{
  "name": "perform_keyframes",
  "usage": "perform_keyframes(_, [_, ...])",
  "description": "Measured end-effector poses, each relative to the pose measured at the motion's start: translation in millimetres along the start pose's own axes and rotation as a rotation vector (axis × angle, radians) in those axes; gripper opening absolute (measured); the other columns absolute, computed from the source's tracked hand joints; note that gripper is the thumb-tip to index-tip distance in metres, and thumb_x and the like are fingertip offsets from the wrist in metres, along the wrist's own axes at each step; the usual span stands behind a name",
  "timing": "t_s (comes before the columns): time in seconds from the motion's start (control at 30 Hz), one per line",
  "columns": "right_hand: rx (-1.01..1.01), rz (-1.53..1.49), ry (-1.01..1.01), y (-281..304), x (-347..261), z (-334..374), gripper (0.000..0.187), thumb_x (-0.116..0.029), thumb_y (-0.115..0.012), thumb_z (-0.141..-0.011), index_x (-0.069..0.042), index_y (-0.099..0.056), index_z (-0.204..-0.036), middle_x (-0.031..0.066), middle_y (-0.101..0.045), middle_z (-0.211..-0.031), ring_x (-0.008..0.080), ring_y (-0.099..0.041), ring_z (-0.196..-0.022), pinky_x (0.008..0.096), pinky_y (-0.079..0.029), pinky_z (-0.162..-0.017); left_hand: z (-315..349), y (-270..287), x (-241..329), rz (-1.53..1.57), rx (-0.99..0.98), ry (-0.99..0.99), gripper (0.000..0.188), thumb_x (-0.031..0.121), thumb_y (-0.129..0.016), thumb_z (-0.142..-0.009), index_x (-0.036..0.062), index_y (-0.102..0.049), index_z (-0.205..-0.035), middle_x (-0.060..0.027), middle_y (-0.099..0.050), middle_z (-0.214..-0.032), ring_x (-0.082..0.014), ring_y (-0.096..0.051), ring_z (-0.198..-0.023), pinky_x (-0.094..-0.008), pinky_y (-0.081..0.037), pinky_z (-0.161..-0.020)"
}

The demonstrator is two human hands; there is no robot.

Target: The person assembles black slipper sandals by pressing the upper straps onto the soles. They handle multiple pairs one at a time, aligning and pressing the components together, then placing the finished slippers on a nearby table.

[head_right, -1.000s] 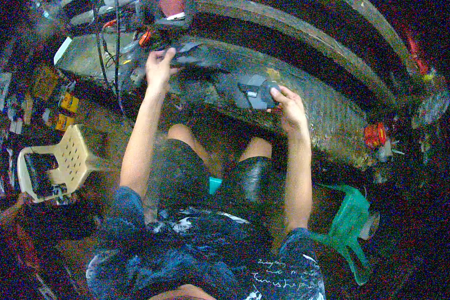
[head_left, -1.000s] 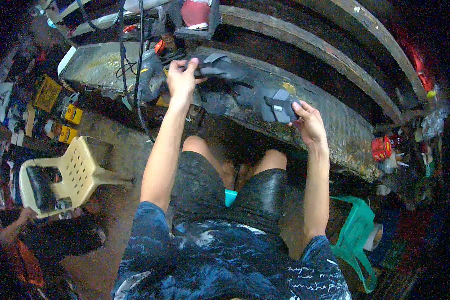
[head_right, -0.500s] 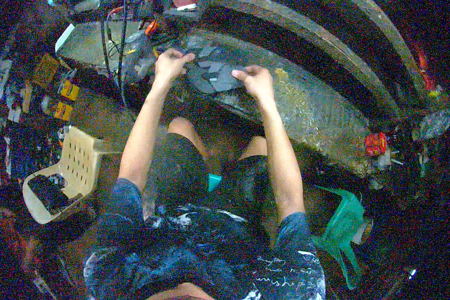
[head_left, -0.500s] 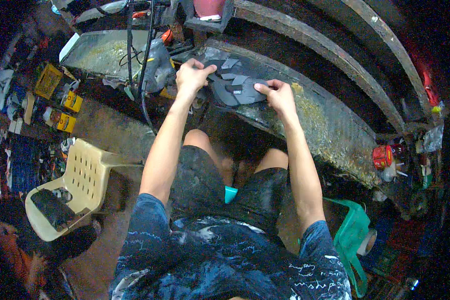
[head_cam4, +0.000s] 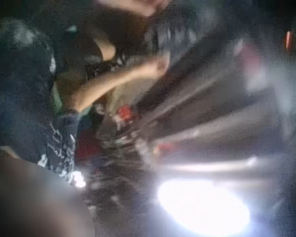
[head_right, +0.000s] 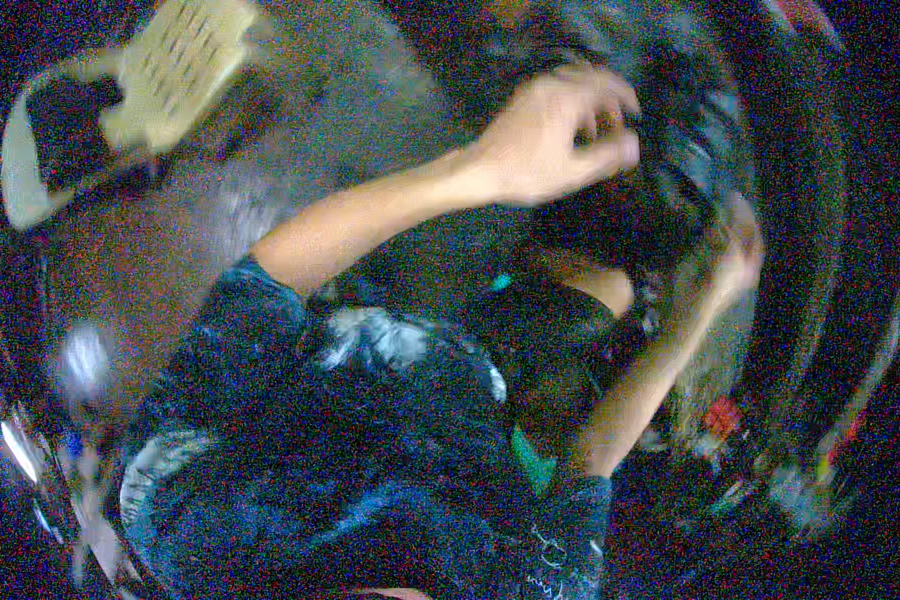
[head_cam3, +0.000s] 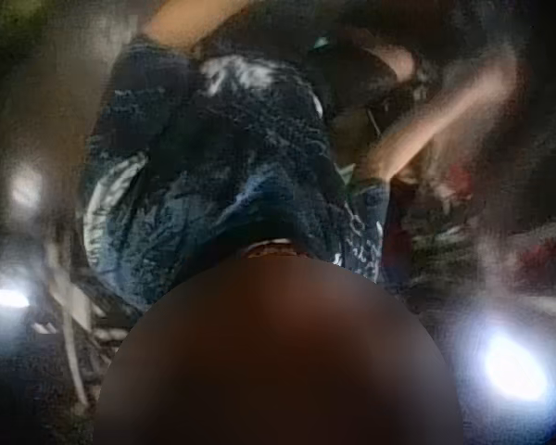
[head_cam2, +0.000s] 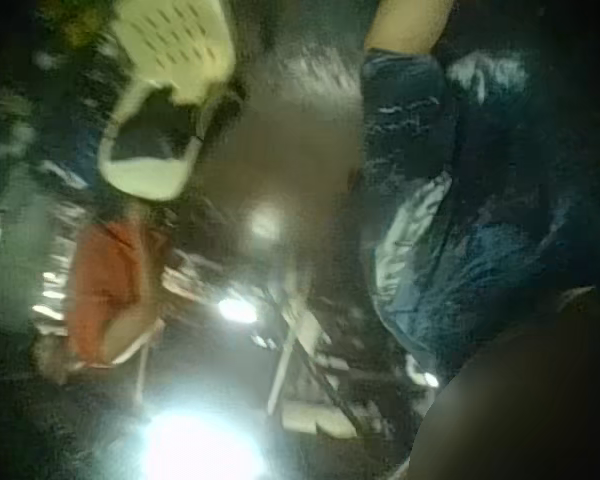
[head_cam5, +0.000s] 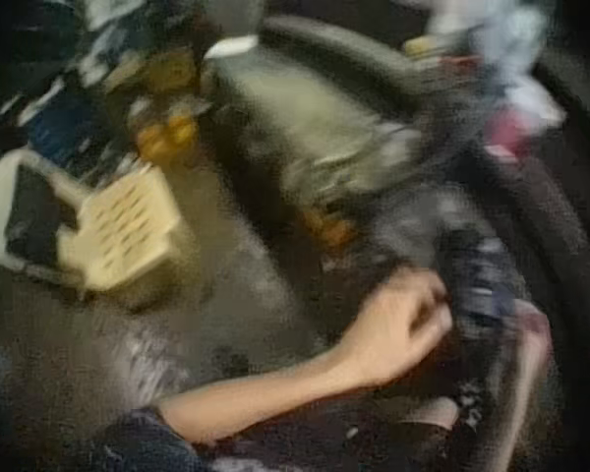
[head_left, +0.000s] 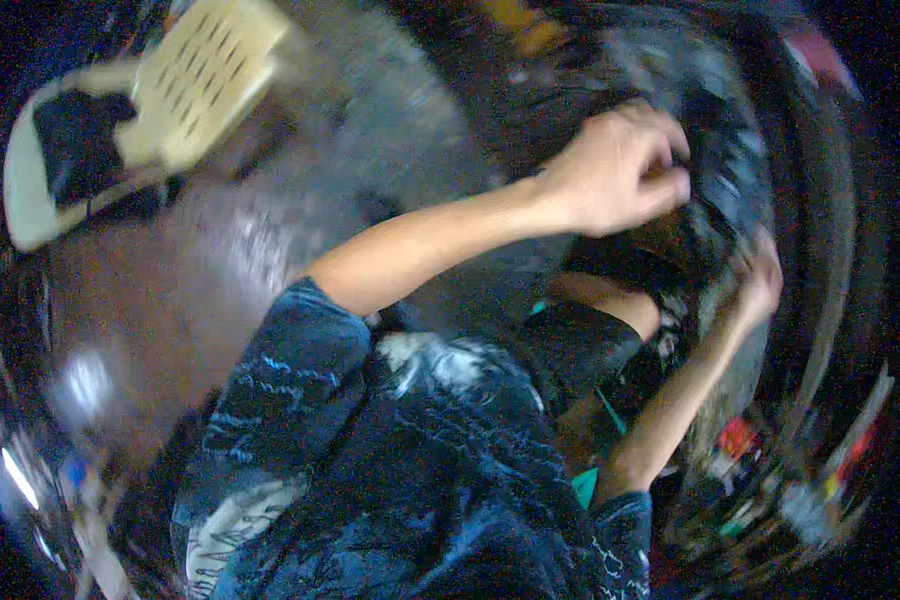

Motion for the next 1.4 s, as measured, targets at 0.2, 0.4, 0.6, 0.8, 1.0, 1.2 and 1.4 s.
perform_keyframes(0.2, [0.074,0.505,0.235,3,18,130,0.030,-0.022,-0.071,-0.101,0.002,-0.067,-0.118,0.0142,-0.070,-0.114,0.0269,-0.063,-0.102,0.0411,-0.052,-0.095,344,220,-182,0.541,0.126,1.060,0.019,0.017,-0.065,-0.099,0.0056,-0.074,-0.111,-0.0072,-0.078,-0.109,-0.0173,-0.073,-0.096,-0.0348,-0.058,-0.086])
perform_keyframes(0.4, [-0.696,0.678,0.084,-62,47,171,0.028,-0.021,-0.062,-0.107,0.003,-0.064,-0.121,0.0118,-0.067,-0.115,0.0219,-0.061,-0.104,0.0359,-0.049,-0.095,665,202,-243,-0.264,0.359,1.861,0.035,0.043,-0.071,-0.091,0.0092,-0.075,-0.097,-0.0117,-0.078,-0.092,-0.0299,-0.075,-0.096,-0.0436,-0.058,-0.090])
perform_keyframes(0.6, [-0.730,0.751,-0.093,-51,64,150,0.030,-0.027,-0.062,-0.107,-0.001,-0.065,-0.121,0.0077,-0.068,-0.113,0.0181,-0.062,-0.098,0.0332,-0.052,-0.086,612,63,-233,-0.423,0.311,1.778,0.097,0.047,-0.087,-0.079,-0.0008,-0.042,-0.151,-0.0245,-0.061,-0.140,-0.0365,-0.064,-0.123,-0.0449,-0.054,-0.102])
perform_keyframes(0.8, [-0.685,0.913,-0.405,15,63,197,0.038,-0.024,-0.068,-0.104,-0.004,-0.061,-0.135,0.0086,-0.068,-0.122,0.0152,-0.064,-0.103,0.0290,-0.055,-0.075,542,62,-262,-0.780,0.158,2.147,0.136,0.053,-0.090,-0.074,-0.0056,-0.003,-0.161,-0.0285,-0.029,-0.161,-0.0459,-0.041,-0.142,-0.0583,-0.047,-0.108])
perform_keyframes(1.0, [-0.868,1.139,-0.235,-1,53,238,0.051,-0.019,-0.073,-0.099,0.006,-0.056,-0.140,0.0214,-0.063,-0.139,0.0349,-0.058,-0.127,0.0425,-0.041,-0.114,562,36,-242,-0.239,0.680,1.981,0.089,0.044,-0.088,-0.075,-0.0027,-0.050,-0.140,-0.0314,-0.067,-0.125,-0.0445,-0.065,-0.120,-0.0493,-0.055,-0.101])
perform_keyframes(1.2, [-0.890,0.968,-0.306,-27,64,242,0.042,-0.018,-0.069,-0.100,0.006,-0.060,-0.133,0.0224,-0.066,-0.132,0.0370,-0.060,-0.121,0.0417,-0.044,-0.110,575,-4,-232,-0.105,-0.457,1.392,0.046,0.041,-0.084,-0.080,0.0129,-0.078,-0.117,-0.0142,-0.066,-0.132,-0.0387,-0.059,-0.126,-0.0507,-0.054,-0.098])
perform_keyframes(1.4, [-0.917,1.073,-0.267,-31,55,251,0.039,-0.018,-0.071,-0.099,0.006,-0.062,-0.129,0.0219,-0.069,-0.125,0.0360,-0.063,-0.111,0.0414,-0.048,-0.103,580,-41,-257,-0.063,-0.601,1.269,0.047,0.038,-0.079,-0.087,0.0094,-0.074,-0.124,-0.0168,-0.055,-0.147,-0.0396,-0.057,-0.131,-0.0487,-0.050,-0.105])
Point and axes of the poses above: each hand's wrist, its own z-axis away from the middle knuckle, its own y-axis out of the back of the hand, x = y × z, the point moved 2 cm from there along -z, towards the middle knuckle
